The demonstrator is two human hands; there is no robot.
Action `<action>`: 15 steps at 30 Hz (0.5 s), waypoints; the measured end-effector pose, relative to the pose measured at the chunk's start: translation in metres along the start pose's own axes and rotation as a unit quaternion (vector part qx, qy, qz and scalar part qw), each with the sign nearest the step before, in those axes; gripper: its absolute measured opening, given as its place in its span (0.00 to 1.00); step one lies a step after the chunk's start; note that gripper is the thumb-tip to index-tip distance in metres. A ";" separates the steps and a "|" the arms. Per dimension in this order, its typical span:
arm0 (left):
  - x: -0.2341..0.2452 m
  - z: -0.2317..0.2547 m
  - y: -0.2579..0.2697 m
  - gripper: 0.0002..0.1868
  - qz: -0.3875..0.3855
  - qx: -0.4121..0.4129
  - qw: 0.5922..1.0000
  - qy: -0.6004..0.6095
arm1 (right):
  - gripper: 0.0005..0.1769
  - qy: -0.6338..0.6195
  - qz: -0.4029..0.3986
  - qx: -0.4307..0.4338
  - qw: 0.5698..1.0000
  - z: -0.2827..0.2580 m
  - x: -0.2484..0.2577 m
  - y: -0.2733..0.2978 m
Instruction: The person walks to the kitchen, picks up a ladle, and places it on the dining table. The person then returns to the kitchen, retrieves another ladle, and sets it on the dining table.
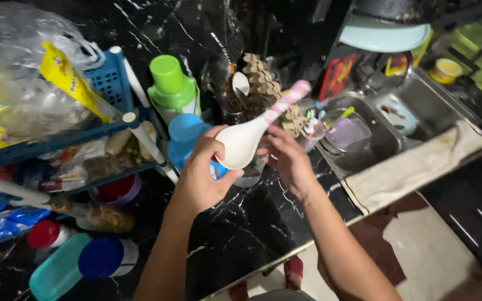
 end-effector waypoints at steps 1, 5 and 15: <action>-0.003 0.001 0.002 0.29 -0.014 -0.015 1.000 0.023 | 0.24 -0.008 -0.009 0.023 1.000 -0.008 -0.001 0.005; -0.027 -0.008 0.007 0.29 -0.068 -0.027 0.990 0.117 | 0.24 -0.012 0.027 0.064 0.998 -0.019 0.023 0.031; -0.146 -0.012 0.017 0.43 -0.162 0.036 0.971 0.169 | 0.18 -0.013 0.207 0.075 0.975 -0.019 0.136 0.145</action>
Point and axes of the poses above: each hand's wrist, its own y-axis away from the middle knuckle, its own x-axis out of the back of the hand, z = x × y, the point moved 10 cm from there along -y, towards the middle knuckle, and after that the axes turned 12 degrees about y, right-handed, at the moved point
